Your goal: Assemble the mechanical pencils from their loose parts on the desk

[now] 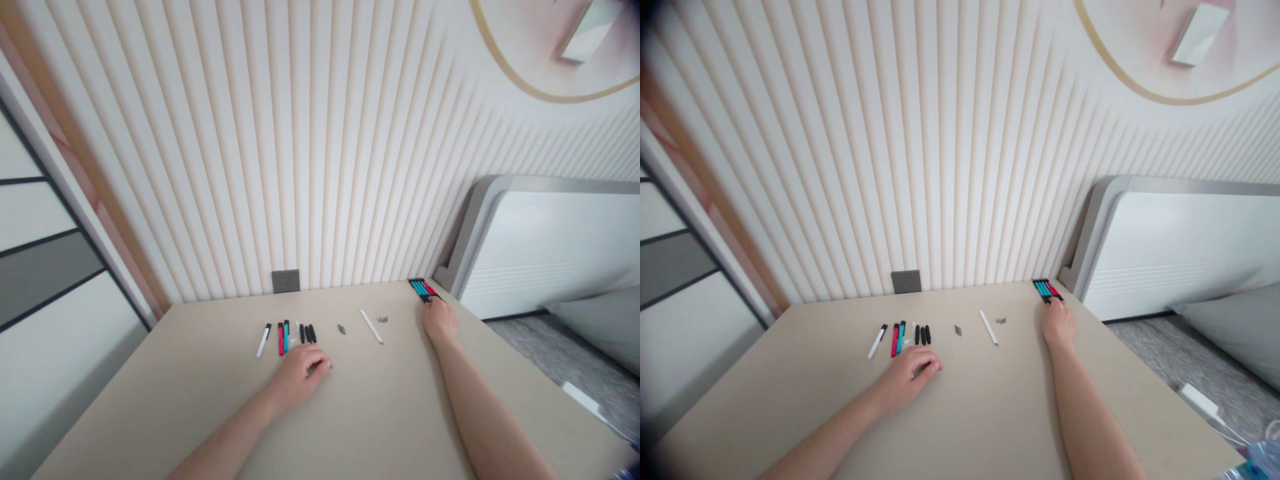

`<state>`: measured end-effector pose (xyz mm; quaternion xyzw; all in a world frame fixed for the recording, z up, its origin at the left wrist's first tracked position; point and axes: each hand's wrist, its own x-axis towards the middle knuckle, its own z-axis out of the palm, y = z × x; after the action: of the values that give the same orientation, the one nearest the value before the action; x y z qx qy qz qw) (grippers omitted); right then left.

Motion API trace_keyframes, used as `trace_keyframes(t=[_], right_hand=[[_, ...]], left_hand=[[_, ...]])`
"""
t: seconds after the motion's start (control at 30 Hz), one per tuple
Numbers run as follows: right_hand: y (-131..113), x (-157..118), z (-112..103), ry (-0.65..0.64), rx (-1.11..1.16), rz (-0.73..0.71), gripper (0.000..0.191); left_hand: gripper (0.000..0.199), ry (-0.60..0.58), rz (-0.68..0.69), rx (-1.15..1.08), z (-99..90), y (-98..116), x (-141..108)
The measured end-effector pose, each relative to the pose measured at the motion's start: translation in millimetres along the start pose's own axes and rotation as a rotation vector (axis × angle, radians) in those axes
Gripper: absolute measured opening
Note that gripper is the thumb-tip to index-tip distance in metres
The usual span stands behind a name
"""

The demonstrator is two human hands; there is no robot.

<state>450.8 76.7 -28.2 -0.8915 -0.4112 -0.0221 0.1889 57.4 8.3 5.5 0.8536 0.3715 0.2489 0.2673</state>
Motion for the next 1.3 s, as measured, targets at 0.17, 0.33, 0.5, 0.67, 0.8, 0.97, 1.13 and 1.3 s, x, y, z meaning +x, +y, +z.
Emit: trace_keyframes(t=[0.17,0.33,0.5,0.67,0.8,0.97,1.13,1.3], right_hand=[[3,2,1,-0.008,0.000,0.020,0.037],[4,3,2,0.000,0.009,0.031,0.037],[5,5,4,0.017,0.015,0.045,0.037],[6,6,5,0.019,0.018,0.057,0.038],[7,7,6,0.021,0.012,0.064,0.040],[8,6,6,0.016,0.000,0.048,0.041],[7,3,5,0.024,0.003,0.019,0.042],[0,-6,5,0.066,0.020,-0.151,0.040]], left_hand=[[0.029,-0.008,-0.006,0.010,0.7,-1,0],[0.030,-0.004,0.011,0.009,0.5,-1,-1],[0.028,-0.007,0.003,0.033,0.4,-1,-1],[0.029,-0.009,0.004,0.038,0.5,0,-2],[0.029,-0.006,0.014,0.042,1.4,-1,-2],[0.027,-0.004,0.014,0.050,2.0,-1,-2],[0.021,0.019,0.032,0.069,3.6,1,-4],[0.020,0.020,0.137,0.249,3.4,8,-12]])
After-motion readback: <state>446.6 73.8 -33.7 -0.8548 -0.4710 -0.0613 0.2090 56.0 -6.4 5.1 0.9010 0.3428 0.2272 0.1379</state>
